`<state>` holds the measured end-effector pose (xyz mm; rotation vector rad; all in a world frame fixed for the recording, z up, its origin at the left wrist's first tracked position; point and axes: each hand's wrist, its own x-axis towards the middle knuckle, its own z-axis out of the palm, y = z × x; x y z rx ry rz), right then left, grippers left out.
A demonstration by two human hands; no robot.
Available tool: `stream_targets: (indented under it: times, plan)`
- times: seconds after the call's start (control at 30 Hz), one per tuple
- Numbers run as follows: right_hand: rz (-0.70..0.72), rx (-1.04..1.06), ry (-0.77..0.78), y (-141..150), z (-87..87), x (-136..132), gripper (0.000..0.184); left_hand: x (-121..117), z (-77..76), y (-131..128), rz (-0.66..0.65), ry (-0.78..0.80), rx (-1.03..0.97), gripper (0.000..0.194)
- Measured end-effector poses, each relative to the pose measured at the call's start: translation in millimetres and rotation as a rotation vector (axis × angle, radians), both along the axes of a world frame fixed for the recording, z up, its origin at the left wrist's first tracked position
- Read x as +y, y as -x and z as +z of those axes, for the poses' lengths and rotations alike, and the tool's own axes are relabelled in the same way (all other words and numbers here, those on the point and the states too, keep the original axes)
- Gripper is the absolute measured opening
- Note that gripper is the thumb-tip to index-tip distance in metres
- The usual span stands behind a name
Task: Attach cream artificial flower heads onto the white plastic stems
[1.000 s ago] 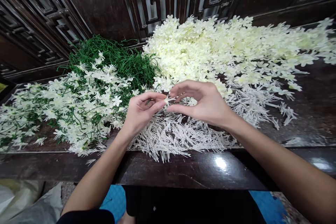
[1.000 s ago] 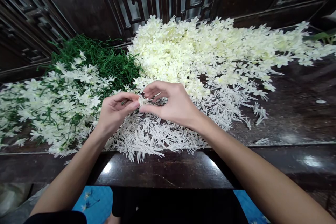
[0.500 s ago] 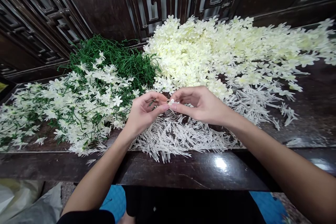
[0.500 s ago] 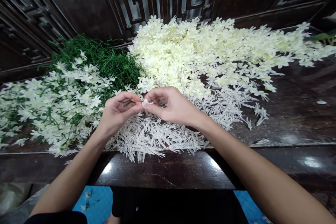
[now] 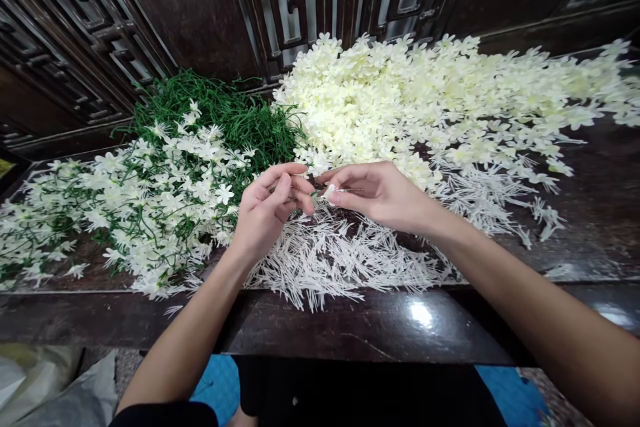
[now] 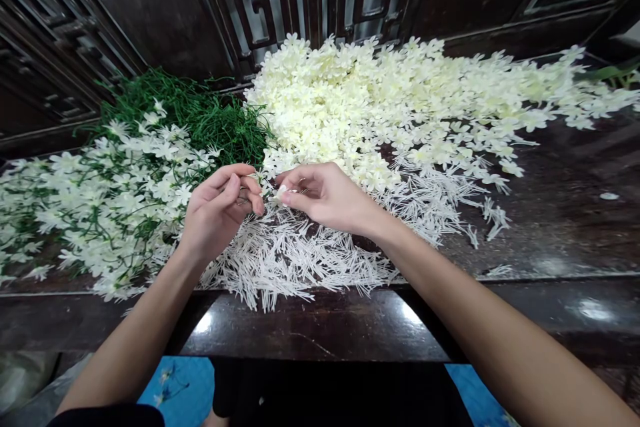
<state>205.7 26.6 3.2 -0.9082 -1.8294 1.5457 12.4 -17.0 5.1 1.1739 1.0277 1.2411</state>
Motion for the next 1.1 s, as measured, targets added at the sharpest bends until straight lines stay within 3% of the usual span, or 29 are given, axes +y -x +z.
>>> stream_targets:
  times: [0.17,0.37,0.73,0.93,1.0,1.1]
  plan:
    - [0.086,0.104,0.064,2.0,-1.1,-2.0,0.015,0.4,0.7,-0.2,-0.015,0.034,-0.020,0.016]
    - [0.067,0.147,0.060,1.2,0.7,-2.2,0.014,-0.8,-1.2,-2.2,-0.011,0.011,0.090,0.012]
    - [0.019,0.187,0.031,1.5,1.4,-2.8,0.010,2.7,-9.5,3.8,0.032,-0.307,0.490,0.012]
    - [0.003,0.169,0.023,0.9,2.1,-1.8,0.010,1.9,-14.9,3.7,0.177,-0.502,0.722,0.004]
    - [-0.017,0.163,0.012,-0.1,3.8,-2.4,0.012,1.4,-12.9,3.3,0.209,-0.526,0.747,0.003]
    - [-0.052,0.125,-0.052,-1.5,6.8,-4.7,0.012,0.5,-9.4,2.5,0.130,-0.493,0.657,0.007]
